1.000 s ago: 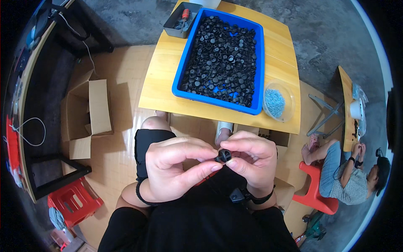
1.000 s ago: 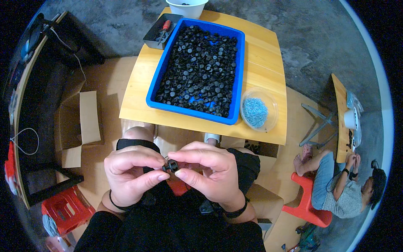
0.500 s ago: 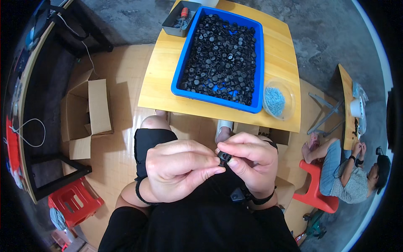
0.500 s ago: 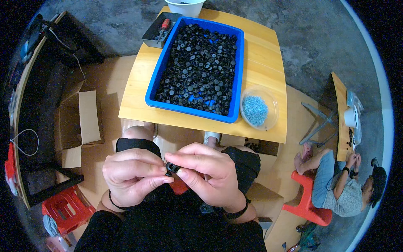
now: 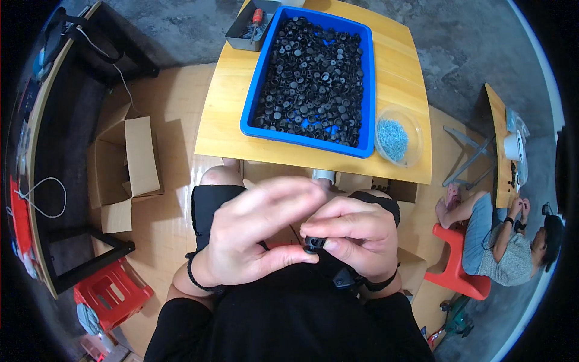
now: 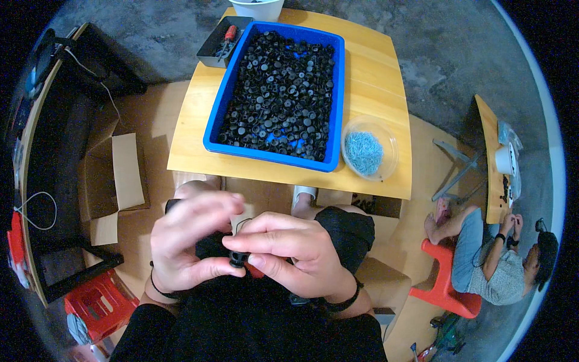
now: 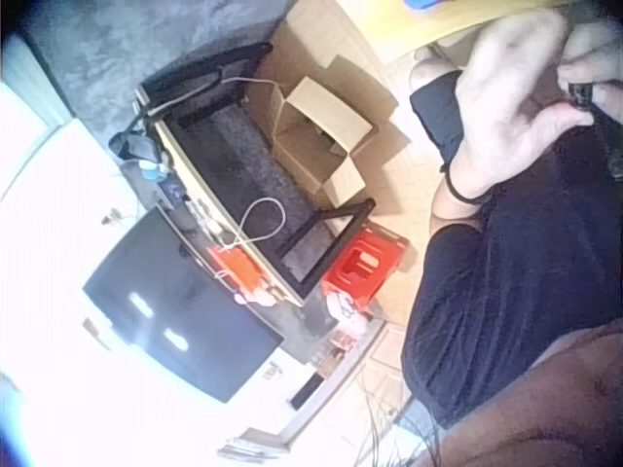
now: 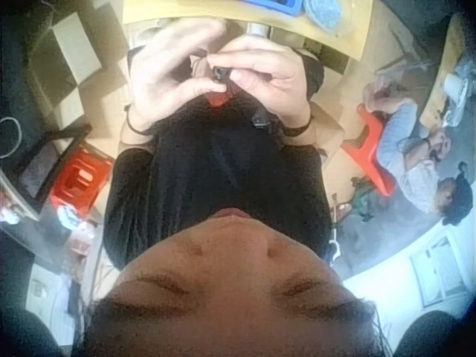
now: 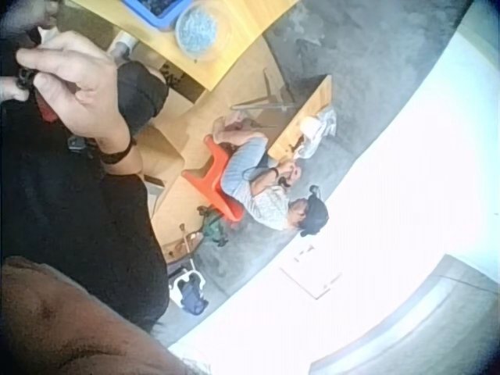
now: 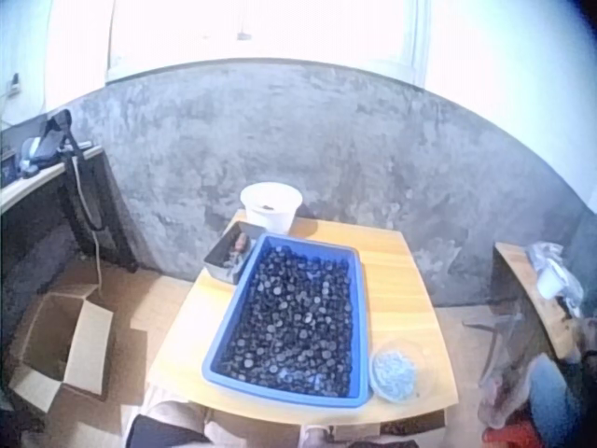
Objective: Assembling small black plastic housing components by hand at a table.
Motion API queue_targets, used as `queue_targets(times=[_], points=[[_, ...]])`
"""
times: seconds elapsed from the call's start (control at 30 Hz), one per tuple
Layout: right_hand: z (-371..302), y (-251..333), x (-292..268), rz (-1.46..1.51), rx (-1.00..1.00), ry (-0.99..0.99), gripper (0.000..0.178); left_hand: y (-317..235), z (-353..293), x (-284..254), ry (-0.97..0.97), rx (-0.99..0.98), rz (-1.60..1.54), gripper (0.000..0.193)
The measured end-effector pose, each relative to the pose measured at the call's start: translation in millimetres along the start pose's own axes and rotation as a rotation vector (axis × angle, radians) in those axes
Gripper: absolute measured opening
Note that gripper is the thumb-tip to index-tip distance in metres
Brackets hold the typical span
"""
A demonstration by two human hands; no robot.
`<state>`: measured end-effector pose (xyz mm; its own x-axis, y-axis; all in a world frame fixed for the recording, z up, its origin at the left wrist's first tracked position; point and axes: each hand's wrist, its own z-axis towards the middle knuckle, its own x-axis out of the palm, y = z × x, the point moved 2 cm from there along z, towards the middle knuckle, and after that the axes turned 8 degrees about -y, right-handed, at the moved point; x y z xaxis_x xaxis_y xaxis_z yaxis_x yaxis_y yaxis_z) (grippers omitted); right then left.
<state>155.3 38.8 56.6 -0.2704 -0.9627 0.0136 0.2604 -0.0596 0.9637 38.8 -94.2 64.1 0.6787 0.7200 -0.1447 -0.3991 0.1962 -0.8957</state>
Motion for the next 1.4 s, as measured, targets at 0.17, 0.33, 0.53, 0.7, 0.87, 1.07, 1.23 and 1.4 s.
queue_targets(times=[0.17,0.33,0.53,0.7,0.87,1.07,1.23,1.4], points=[[1,0,-4,-0.004,-0.001,0.071,0.02,2,-3,3,0.22,0.226,-0.006,0.044],[-1,-3,-4,0.048,0.107,0.131,0.019,2,-8,5,0.187,0.35,0.05,0.038],[-4,-11,-9,0.187,0.273,0.16,0.02,8,-13,12,0.125,0.461,0.142,0.035],[-8,-20,-10,0.282,0.317,0.116,0.023,17,-13,17,0.113,0.537,0.221,0.035],[-11,-25,-14,0.307,0.279,0.104,0.025,24,-17,23,0.073,0.582,0.238,0.035],[-20,-30,-18,0.354,0.362,-0.1,0.025,32,-8,35,0.136,0.397,0.262,0.045],[-33,-36,-37,-0.103,0.167,-0.181,0.03,44,-8,46,0.16,0.292,0.295,0.054],[-30,-29,-43,-0.093,-0.099,-0.146,0.033,42,-4,48,0.233,0.241,0.303,0.057]])
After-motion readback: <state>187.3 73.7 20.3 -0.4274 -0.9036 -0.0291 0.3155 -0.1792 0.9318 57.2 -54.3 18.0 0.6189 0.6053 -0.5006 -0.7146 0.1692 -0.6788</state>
